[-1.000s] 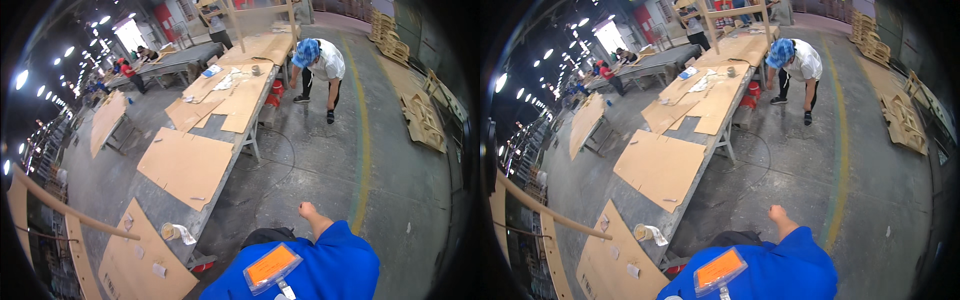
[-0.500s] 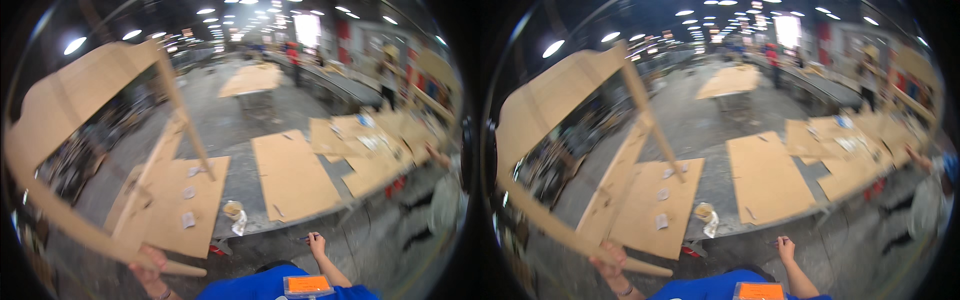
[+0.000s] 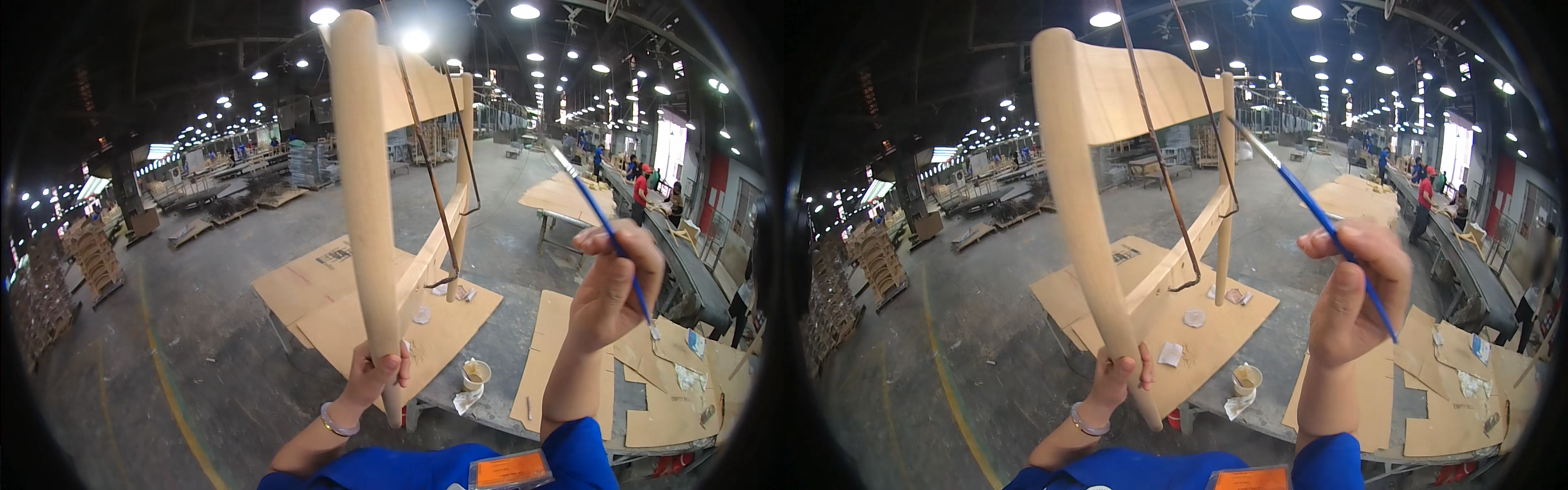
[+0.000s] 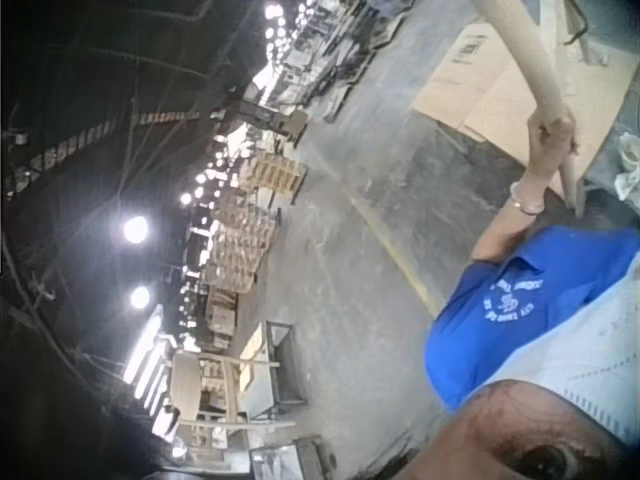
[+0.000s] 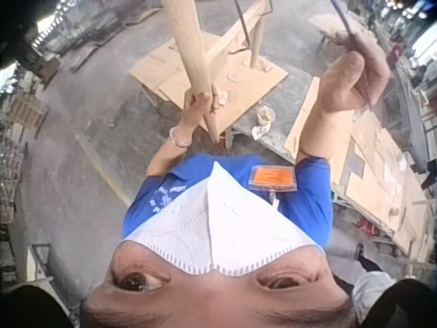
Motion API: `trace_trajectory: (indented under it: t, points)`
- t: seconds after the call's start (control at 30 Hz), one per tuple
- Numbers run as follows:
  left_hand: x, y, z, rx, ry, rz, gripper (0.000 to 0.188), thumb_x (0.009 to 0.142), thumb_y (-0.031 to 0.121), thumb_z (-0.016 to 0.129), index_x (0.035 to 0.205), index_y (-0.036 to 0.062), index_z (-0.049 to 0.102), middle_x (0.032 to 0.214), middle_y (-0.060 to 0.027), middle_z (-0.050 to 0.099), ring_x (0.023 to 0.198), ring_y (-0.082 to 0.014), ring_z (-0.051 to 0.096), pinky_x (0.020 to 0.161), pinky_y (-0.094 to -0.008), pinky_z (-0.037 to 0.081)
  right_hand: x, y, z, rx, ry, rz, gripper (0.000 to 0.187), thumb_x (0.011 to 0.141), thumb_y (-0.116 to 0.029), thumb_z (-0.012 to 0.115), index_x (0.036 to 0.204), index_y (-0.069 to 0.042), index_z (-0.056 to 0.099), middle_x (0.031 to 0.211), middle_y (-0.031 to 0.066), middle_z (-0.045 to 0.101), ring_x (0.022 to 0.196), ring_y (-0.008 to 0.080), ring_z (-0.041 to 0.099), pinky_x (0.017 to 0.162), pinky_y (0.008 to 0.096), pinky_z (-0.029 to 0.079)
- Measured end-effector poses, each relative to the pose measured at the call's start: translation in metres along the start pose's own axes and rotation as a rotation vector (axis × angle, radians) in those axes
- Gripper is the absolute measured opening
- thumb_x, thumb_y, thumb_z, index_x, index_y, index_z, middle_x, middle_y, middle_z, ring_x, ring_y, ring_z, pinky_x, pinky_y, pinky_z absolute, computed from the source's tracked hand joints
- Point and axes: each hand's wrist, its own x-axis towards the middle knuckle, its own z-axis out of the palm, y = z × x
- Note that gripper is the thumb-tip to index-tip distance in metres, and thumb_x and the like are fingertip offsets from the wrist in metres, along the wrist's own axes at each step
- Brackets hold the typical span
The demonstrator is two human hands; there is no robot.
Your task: The person uses a small brush to apply a finish to the joints and edges of a wooden chair frame. They repeatedly reposition the chair to access different areas, focusing on the connection points between the backrest and legs.
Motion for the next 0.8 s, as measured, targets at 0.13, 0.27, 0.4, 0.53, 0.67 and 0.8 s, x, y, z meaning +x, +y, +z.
trace_trajectory:
  t: [0.13, 0.27, 0.4, 0.53, 0.67, 0.8]
  points:
    - [0.002, -0.004, 0.007, 0.017, 0.031, -0.043, 0.033, 0.102, 0.028, 0.072, 0.107, -0.0021, 0.062, 0.082, -0.0056, 0.065, 0.070, -0.0136, 0.065, 0.065, -0.0297, 0.056, 0.042, -0.014, 0.019, -0.034, -0.031, -0.314, 0.038, 0.112, -0.037, 0.049, 0.119, -0.001, 0.058, 0.087, 0.0139, 0.067, 0.075, 0.0229, 0.067, 0.069, 0.0347, 0.060]
    - [0.013, -0.003, 0.025, 0.019, -0.017, -0.036, 0.028, 0.103, 0.024, 0.070, 0.111, -0.0009, 0.062, 0.087, -0.0038, 0.065, 0.076, -0.0135, 0.066, 0.068, -0.0305, 0.056, 0.057, -0.027, 0.023, -0.097, 0.044, -0.356, 0.045, 0.112, -0.044, 0.043, 0.120, -0.002, 0.055, 0.091, 0.0186, 0.069, 0.072, 0.0242, 0.070, 0.067, 0.0334, 0.062]
    - [0.029, 0.013, 0.033, 0.499, -0.194, 0.033, 0.036, 0.100, 0.032, 0.073, 0.114, 0.0006, 0.062, 0.096, -0.0078, 0.066, 0.083, -0.0204, 0.067, 0.073, -0.0340, 0.054, 0.066, -0.039, 0.017, -0.244, 0.093, -0.340, 0.036, 0.111, -0.033, 0.050, 0.121, 0.001, 0.054, 0.098, 0.0213, 0.069, 0.078, 0.0252, 0.074, 0.072, 0.0356, 0.065]
    - [0.057, 0.044, 0.030, 1.118, -0.049, 0.513, 0.047, 0.094, 0.042, 0.076, 0.115, 0.0012, 0.064, 0.103, -0.0131, 0.067, 0.096, -0.0324, 0.065, 0.085, -0.0443, 0.051, 0.078, -0.047, 0.008, -0.366, -0.013, -0.385, 0.024, 0.108, -0.017, 0.058, 0.120, 0.005, 0.057, 0.101, 0.0209, 0.071, 0.082, 0.0247, 0.076, 0.075, 0.0351, 0.065]
    - [0.109, 0.057, 0.037, 1.171, 0.038, 0.921, 0.054, 0.088, 0.053, 0.077, 0.107, 0.0031, 0.068, 0.110, -0.0149, 0.066, 0.105, -0.0365, 0.062, 0.086, -0.0482, 0.048, 0.086, -0.046, 0.004, -0.529, -0.107, -0.350, 0.025, 0.109, -0.012, 0.055, 0.122, 0.010, 0.059, 0.106, 0.0231, 0.072, 0.089, 0.0279, 0.076, 0.081, 0.0406, 0.066]
    - [0.143, 0.055, 0.040, 1.119, -0.282, 0.841, 0.055, 0.086, 0.057, 0.078, 0.099, 0.0036, 0.070, 0.093, -0.0114, 0.067, 0.085, -0.0312, 0.064, 0.074, -0.0431, 0.048, 0.090, -0.027, 0.005, -0.516, -0.115, -0.269, 0.025, 0.109, -0.011, 0.054, 0.123, 0.010, 0.060, 0.102, 0.0224, 0.074, 0.089, 0.0283, 0.077, 0.082, 0.0400, 0.066]
